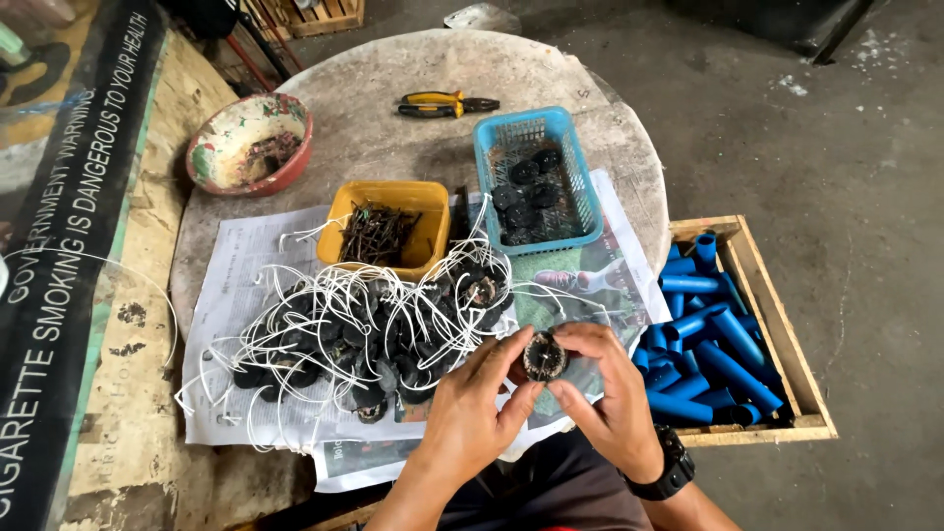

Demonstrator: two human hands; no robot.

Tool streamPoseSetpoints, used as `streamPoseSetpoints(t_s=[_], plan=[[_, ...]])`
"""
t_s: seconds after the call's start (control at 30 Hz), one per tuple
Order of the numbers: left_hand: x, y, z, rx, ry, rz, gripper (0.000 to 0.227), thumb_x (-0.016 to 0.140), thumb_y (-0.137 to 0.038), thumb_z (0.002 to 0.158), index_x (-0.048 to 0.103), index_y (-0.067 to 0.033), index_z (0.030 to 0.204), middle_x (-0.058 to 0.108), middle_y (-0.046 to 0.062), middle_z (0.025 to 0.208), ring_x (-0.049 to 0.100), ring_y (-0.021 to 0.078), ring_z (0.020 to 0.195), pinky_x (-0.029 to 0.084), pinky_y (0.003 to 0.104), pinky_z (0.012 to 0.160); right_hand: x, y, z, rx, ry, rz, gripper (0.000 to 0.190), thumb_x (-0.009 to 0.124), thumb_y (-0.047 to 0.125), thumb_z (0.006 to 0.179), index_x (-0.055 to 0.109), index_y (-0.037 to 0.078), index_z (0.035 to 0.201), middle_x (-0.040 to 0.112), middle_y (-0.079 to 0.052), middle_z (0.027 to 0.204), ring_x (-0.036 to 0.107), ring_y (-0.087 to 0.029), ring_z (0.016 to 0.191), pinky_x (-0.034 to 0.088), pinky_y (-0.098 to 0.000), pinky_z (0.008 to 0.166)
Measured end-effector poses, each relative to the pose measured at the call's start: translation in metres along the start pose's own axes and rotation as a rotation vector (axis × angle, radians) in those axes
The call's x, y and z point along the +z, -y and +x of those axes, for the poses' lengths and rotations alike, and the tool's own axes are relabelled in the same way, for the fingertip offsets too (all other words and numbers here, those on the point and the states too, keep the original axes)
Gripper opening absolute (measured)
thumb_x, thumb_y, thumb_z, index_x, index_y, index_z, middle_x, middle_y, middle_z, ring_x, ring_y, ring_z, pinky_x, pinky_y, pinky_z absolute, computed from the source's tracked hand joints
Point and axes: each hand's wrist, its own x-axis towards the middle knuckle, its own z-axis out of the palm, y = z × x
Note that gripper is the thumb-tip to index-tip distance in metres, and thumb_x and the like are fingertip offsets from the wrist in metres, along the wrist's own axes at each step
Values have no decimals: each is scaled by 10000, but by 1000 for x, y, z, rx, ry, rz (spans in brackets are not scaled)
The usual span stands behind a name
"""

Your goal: Assemble small electrical components by inserting them into blue plastic tubes.

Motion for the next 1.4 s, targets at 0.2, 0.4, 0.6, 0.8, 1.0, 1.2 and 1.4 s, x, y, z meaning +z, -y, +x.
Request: streamPoseSetpoints(t_s=[0.2,0.4,0.6,0.8,1.0,1.2,1.4], plan=[[5,3,-3,105,-31,276,405,447,-253,878,414,-28,1213,564,111,999,594,217,761,483,322,580,6,-3,5,-19,-9,158,364,583,231,776,439,53,1059,524,-152,1131,508,-255,1101,398,-352,935],[6,5,-2,153,-45,392,344,432,-197,881,457,-29,1180,561,104,966,594,220,736,481,320,576,8,-11,3,-46,-52,127,407,567,264,779,438,35,1089,536,-130,1084,541,-235,1027,417,-331,896],[8,11,1,180,-81,352,262,453,-126,862,492,-62,1113,539,73,894,560,203,648,457,310,522,4,-16,5,-68,-23,74,426,561,307,783,443,44,1096,559,-115,1065,563,-231,1005,438,-328,867],[11,19,2,214,-150,206,222,449,-91,869,511,-68,1081,547,93,900,573,221,651,469,317,552,2,-15,6,-49,-10,85,422,570,308,778,461,40,1085,562,-112,1064,576,-231,1003,456,-317,860],[9,18,8,177,-197,34,128,474,-58,857,529,-63,972,573,66,832,605,192,635,508,283,520,1,-17,5,-19,38,149,429,580,299,771,451,39,1086,562,-116,1072,571,-224,1011,453,-312,863],[5,13,6,163,-211,57,148,446,-122,877,533,-62,980,548,63,834,579,176,609,476,269,511,6,-13,6,16,78,199,485,546,353,780,409,28,1112,547,-130,1114,546,-216,1035,434,-311,873],[-3,8,-8,78,-127,80,299,472,-267,838,497,-63,1054,554,81,930,609,204,707,493,309,586,16,-29,-9,-73,141,-6,455,452,366,833,433,4,1109,543,-137,1095,532,-255,1015,398,-352,862]])
